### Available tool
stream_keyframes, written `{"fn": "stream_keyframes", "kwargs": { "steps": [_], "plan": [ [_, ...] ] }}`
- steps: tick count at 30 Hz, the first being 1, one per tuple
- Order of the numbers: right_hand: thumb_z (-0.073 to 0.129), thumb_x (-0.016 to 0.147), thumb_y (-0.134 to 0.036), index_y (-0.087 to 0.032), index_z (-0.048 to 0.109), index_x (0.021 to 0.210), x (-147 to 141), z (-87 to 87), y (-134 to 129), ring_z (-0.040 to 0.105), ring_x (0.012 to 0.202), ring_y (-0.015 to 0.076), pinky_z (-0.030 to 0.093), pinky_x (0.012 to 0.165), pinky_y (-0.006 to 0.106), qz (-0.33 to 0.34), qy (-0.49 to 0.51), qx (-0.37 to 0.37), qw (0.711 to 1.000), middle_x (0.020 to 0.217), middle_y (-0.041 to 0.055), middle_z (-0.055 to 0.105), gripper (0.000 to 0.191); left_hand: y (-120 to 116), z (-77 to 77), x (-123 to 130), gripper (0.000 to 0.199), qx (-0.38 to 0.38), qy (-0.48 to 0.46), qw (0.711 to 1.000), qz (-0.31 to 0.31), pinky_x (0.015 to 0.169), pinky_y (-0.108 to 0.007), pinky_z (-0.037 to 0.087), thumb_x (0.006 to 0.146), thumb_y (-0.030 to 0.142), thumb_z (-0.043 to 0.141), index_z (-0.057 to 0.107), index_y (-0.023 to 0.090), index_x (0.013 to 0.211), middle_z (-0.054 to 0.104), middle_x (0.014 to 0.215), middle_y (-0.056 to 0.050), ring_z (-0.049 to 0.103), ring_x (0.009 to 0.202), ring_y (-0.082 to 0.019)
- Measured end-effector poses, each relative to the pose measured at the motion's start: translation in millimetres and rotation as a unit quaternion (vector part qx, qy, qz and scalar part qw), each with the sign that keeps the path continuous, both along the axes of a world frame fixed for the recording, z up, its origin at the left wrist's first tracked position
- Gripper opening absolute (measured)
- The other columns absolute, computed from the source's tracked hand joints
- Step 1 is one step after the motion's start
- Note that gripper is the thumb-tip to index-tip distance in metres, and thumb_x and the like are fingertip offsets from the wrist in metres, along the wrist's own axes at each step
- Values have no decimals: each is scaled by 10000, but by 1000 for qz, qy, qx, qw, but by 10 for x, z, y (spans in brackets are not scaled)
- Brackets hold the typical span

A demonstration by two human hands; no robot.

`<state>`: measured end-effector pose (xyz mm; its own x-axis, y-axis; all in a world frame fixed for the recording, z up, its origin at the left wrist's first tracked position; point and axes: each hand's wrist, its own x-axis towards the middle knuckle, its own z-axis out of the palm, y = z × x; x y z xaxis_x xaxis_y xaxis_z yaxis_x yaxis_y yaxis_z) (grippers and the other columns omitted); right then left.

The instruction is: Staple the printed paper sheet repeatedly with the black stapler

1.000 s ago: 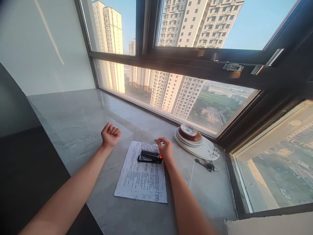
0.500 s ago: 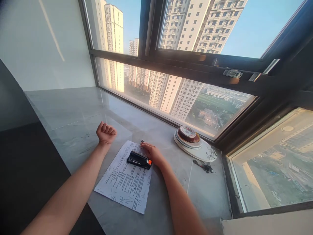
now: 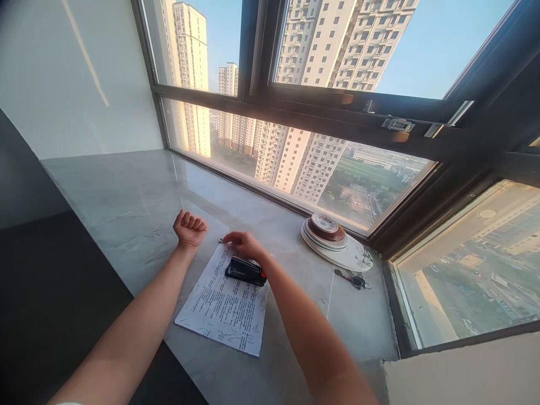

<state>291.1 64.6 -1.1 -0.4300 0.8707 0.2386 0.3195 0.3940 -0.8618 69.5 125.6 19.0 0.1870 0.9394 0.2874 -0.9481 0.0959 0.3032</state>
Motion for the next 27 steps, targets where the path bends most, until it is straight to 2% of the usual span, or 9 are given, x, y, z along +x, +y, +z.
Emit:
{"fn": "stream_keyframes", "kwargs": {
  "steps": [3,5,9,11,16,23,27],
  "plan": [
    [578,814,-147,-178,719,1101,0,23,-35,686,1027,210,529,926,361,11,30,7,999,1121,69,740,322,9,-8,14,565,-9,20,1000,4,412,-277,136,985,341,452,141,188,539,32,497,66,42,419,-98],
    [586,846,-195,-188,725,1108,52,62,-67,682,1037,213,529,922,359,-4,40,15,999,1122,68,741,296,16,-11,22,563,-6,26,1000,-3,414,-277,141,982,337,456,145,188,537,41,490,65,55,414,-98],
    [664,852,-302,-225,769,984,169,72,-177,674,894,208,533,841,356,-132,-34,69,988,954,53,762,185,25,-13,25,559,0,29,1000,-3,413,-278,140,984,333,451,155,188,533,54,482,64,64,413,-98],
    [723,820,-331,-245,778,980,222,19,-264,652,844,206,526,812,356,-145,-97,94,980,924,49,759,191,27,-14,26,563,-6,37,999,9,414,-273,149,988,340,453,162,188,531,68,476,65,77,409,-95],
    [636,910,-350,-285,789,1029,397,-85,-486,640,1043,239,492,933,390,-18,-146,127,981,1178,50,725,204,23,-20,33,558,-8,39,999,7,423,-271,160,996,337,440,163,187,535,72,479,62,101,406,-93],
    [586,951,-459,-240,786,1056,742,7,-685,645,1038,240,518,929,396,51,-132,117,983,1172,101,728,315,8,-26,42,541,15,20,999,-48,428,-289,141,988,321,417,141,191,541,16,518,54,76,422,-109],
    [601,955,-405,-233,771,1100,710,35,-745,608,1114,227,496,980,379,111,-121,91,982,1218,81,712,282,8,-23,67,543,5,30,998,-55,430,-282,156,977,319,439,137,192,543,16,518,59,90,415,-105]
  ]
}}
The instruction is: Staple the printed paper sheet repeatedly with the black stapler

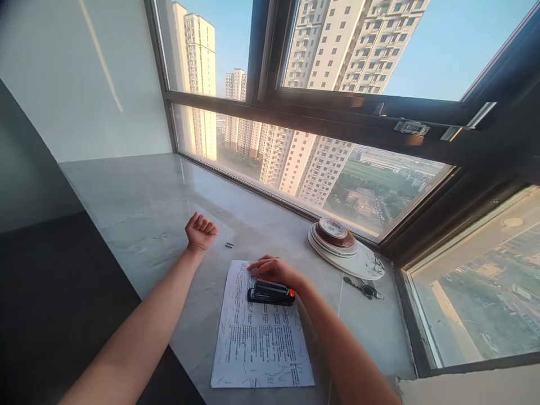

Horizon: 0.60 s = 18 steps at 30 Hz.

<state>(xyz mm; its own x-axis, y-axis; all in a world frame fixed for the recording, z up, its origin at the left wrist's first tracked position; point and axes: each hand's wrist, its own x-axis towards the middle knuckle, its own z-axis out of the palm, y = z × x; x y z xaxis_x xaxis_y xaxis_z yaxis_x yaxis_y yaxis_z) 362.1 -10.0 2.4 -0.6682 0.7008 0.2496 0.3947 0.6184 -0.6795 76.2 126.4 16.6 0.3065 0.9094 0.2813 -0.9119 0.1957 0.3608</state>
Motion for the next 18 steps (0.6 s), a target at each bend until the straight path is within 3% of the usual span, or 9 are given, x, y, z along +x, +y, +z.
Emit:
{"fn": "stream_keyframes", "kwargs": {
  "steps": [6,11,14,18],
  "plan": [
    [655,902,-468,-211,786,1046,-242,89,114,632,1106,251,504,973,395,5,55,-47,997,1154,95,735,322,2,6,15,559,3,39,999,-31,421,-267,158,967,323,459,130,192,533,15,515,67,102,397,-89],
    [591,903,-594,-222,724,1182,-72,314,-127,649,1108,272,483,1014,443,-112,213,-117,964,1194,114,709,483,24,-22,5,596,-16,80,996,-47,385,-257,97,979,361,450,94,197,531,-8,509,76,45,369,-73],
    [728,768,-635,-214,740,1131,4,355,-341,602,1197,313,450,1057,461,-75,212,-137,965,1242,123,684,555,30,-23,16,611,-41,109,991,-73,373,-246,78,974,372,465,80,202,532,-13,502,83,19,363,-62],
    [870,654,-489,-213,709,1212,-59,230,-488,626,1163,306,481,1031,440,-43,162,-171,971,1232,108,689,644,22,-13,29,606,-42,122,987,-99,369,-235,73,960,351,471,71,203,530,-18,505,83,9,373,-62]
  ]
}}
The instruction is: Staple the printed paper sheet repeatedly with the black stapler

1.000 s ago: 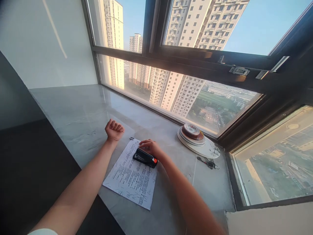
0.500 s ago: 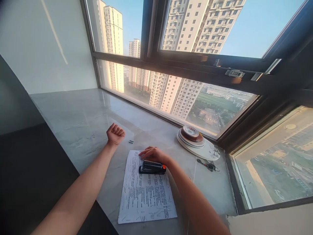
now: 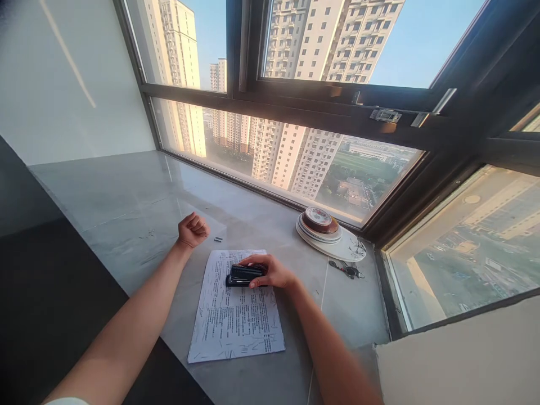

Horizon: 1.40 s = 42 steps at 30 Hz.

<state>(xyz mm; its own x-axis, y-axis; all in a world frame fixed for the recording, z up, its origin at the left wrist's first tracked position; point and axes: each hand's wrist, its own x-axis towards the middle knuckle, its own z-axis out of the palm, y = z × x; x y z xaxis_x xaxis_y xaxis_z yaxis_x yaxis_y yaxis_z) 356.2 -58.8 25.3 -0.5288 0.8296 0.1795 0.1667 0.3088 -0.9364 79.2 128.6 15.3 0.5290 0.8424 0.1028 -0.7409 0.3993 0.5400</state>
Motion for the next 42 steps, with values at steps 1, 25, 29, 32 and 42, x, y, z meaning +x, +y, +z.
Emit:
{"fn": "stream_keyframes", "kwargs": {
  "steps": [1,25,29,32,42],
  "plan": [
    [877,653,-450,-212,706,1218,-20,-41,-13,643,1136,299,497,1014,432,-9,-2,-8,1000,1219,102,696,637,-1,-2,2,602,7,4,1000,-11,371,-233,75,955,341,471,70,203,528,-20,508,83,11,376,-63],
    [780,714,-408,-184,742,1136,840,-392,192,671,915,268,518,831,401,-458,6,100,884,1022,93,740,478,-56,-37,71,591,10,80,995,-56,362,-226,93,981,338,450,147,200,493,47,478,88,108,319,-55],
    [686,786,-322,-201,733,1137,742,-348,217,639,930,261,496,854,410,-459,-68,164,870,1010,94,716,375,-130,-19,193,544,81,147,983,-72,377,-204,140,906,314,598,287,192,477,133,461,92,182,345,-54],
    [592,830,-220,-222,704,1154,590,-308,221,577,1039,284,399,977,479,-477,-171,240,828,1050,92,711,342,-239,50,365,413,134,205,969,-27,400,-197,192,838,277,701,452,173,525,222,461,88,242,379,-58],
    [470,963,-282,-245,604,1270,368,-214,234,559,1060,243,320,982,398,-444,-263,264,815,1142,75,664,337,-514,190,746,78,416,383,823,43,628,-245,405,708,125,789,756,195,723,680,727,-28,559,657,-159]
  ]
}}
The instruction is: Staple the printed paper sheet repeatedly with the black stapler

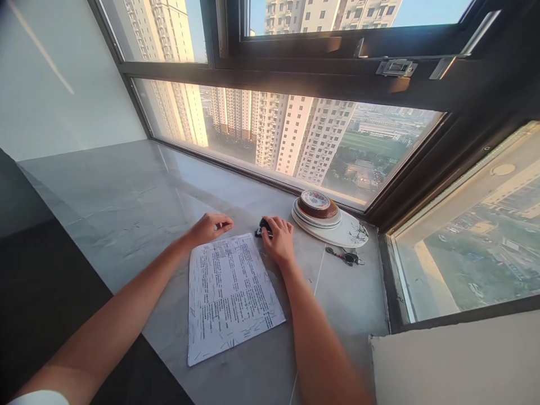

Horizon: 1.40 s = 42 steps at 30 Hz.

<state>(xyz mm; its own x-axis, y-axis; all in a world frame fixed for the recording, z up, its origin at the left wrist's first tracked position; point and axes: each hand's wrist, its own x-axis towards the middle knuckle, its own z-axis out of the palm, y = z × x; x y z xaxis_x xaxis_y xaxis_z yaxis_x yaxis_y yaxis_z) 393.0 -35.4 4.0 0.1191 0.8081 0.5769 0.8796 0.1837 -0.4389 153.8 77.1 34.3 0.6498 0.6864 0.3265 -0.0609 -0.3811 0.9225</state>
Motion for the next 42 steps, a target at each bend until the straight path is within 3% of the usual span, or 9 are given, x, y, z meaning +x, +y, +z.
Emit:
{"fn": "stream_keyframes", "kwargs": {
  "steps": [3,8,12,18,21,31,35,42],
  "plan": [
    [452,1002,-386,-251,655,1171,-4,40,-25,565,1036,233,321,970,386,22,5,-14,1000,1084,63,675,297,-3,-38,12,117,35,44,997,-57,642,-271,430,676,139,818,782,209,763,707,751,-58,624,685,-199],
    [454,1013,-416,-238,691,1002,-26,72,-48,567,976,213,324,944,363,44,12,-21,999,996,48,685,296,8,-49,4,53,162,108,972,-133,635,-281,467,739,198,782,790,233,778,728,830,-98,679,729,-220],
    [457,1018,-405,-240,694,1012,-38,73,-50,563,961,207,315,934,360,45,8,-18,999,970,45,693,289,24,-44,1,50,191,112,965,-138,688,-292,497,726,243,814,792,238,771,731,858,-105,695,753,-227],
    [430,1028,-417,-251,694,1032,-54,70,-49,559,944,214,309,921,371,37,3,-22,999,953,48,702,312,60,-98,-13,321,233,199,943,-131,901,-323,484,850,413,721,745,255,1128,710,1114,-98,651,1047,-249],
    [427,1029,-421,-261,694,1018,-57,73,-53,560,931,206,309,911,368,33,2,-24,999,939,36,698,311,49,-109,-18,349,251,268,920,-139,987,-329,450,909,471,639,715,266,1182,645,1266,-76,585,1177,-245],
    [433,1024,-425,-263,705,1000,-62,61,-41,570,914,204,316,899,361,33,2,-16,999,913,34,696,317,-8,-87,11,210,235,265,917,-184,967,-306,450,919,300,654,728,243,1107,644,1226,-66,618,1107,-216],
    [435,1024,-426,-268,715,1008,-61,60,-36,577,908,202,319,892,358,33,4,-13,999,914,31,703,322,-29,-79,15,286,256,266,909,-196,1026,-328,421,937,240,610,686,245,1212,617,1277,-76,582,1174,-230],
    [449,1019,-416,-275,720,1006,-65,51,-26,572,890,199,316,893,361,30,7,-12,999,909,25,703,306,-118,-55,67,539,341,294,870,-201,1128,-355,327,939,156,537,495,331,1447,526,1448,-27,437,1351,-234]
  ]
}}
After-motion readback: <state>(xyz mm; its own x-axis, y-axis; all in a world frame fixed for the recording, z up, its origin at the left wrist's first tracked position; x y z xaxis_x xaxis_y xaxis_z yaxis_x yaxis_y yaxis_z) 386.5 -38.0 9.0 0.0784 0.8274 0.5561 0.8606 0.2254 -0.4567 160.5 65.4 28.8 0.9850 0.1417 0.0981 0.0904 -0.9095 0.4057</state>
